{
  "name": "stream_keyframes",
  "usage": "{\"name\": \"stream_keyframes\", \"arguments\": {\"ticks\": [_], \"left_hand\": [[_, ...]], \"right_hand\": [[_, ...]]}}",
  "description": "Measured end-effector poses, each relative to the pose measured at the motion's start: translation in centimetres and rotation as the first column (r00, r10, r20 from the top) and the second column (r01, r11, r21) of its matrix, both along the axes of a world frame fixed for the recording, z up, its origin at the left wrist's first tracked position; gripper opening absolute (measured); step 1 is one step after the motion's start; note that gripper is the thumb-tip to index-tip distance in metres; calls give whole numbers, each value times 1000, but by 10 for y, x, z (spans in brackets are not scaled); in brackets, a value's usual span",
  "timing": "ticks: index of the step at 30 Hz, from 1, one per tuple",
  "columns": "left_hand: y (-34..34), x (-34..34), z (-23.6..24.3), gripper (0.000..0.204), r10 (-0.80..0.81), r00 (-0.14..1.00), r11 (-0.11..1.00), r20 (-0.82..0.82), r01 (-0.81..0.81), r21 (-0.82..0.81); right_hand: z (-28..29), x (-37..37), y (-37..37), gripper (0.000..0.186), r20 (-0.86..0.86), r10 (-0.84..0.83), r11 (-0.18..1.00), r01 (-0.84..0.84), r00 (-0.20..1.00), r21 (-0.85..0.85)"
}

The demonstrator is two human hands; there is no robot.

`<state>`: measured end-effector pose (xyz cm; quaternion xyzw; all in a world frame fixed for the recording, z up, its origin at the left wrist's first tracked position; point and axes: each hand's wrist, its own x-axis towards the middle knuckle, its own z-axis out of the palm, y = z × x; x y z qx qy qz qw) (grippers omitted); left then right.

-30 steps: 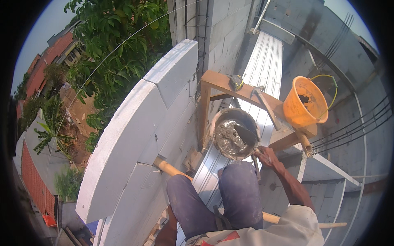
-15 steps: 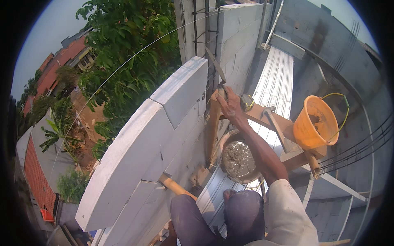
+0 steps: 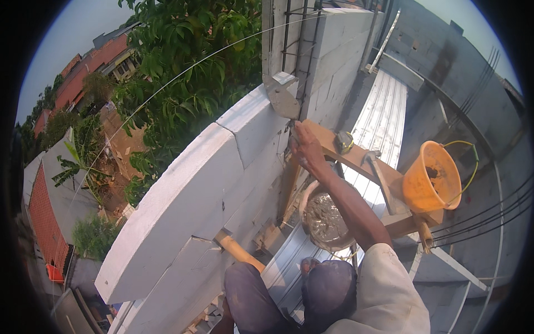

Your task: The person applies mortar to a wall using a trowel, then positions and secures white rectangular siding panels with a hammer. The process involves repeatedly scooping mortar, spreading it on the wall, aligning panels, and tapping them into place.

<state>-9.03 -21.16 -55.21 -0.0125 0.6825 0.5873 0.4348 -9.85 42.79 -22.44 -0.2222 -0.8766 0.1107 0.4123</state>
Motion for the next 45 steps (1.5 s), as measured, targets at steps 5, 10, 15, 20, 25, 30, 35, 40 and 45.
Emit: {"name": "stream_keyframes", "arguments": {"ticks": [5,10,15,20,25,30,35,40,45], "left_hand": [[-5,9,10,43,130,958,969,257,-178,174],[-8,2,-1,39,-324,852,930,-411,206,-305],[-13,1,-41,34,-345,812,925,-471,209,-317],[-12,12,-92,35,-358,820,903,-447,182,-390],[-44,2,-113,35,-227,904,944,-362,112,-311],[-15,8,-36,34,-521,772,778,-365,252,-575],[-14,-9,1,38,-208,965,977,-162,195,-91],[7,-5,-3,49,-328,941,897,-85,282,-340],[-8,-17,-33,53,-376,913,895,-155,315,-315]], "right_hand": [[56,79,-79,51,354,123,975,-47,927,-217],[105,86,-91,41,117,270,878,-195,956,-438],[147,17,-60,35,-298,51,214,-302,953,-929],[139,-1,-67,43,-207,80,114,-215,975,-970],[144,25,-141,47,-15,492,263,-165,870,-950],[113,86,-165,48,114,603,332,-118,790,-936],[104,165,-162,42,380,389,655,37,839,-755],[39,276,-120,38,855,-42,872,437,517,-221],[-68,302,-85,22,825,-215,921,390,522,-7]]}}
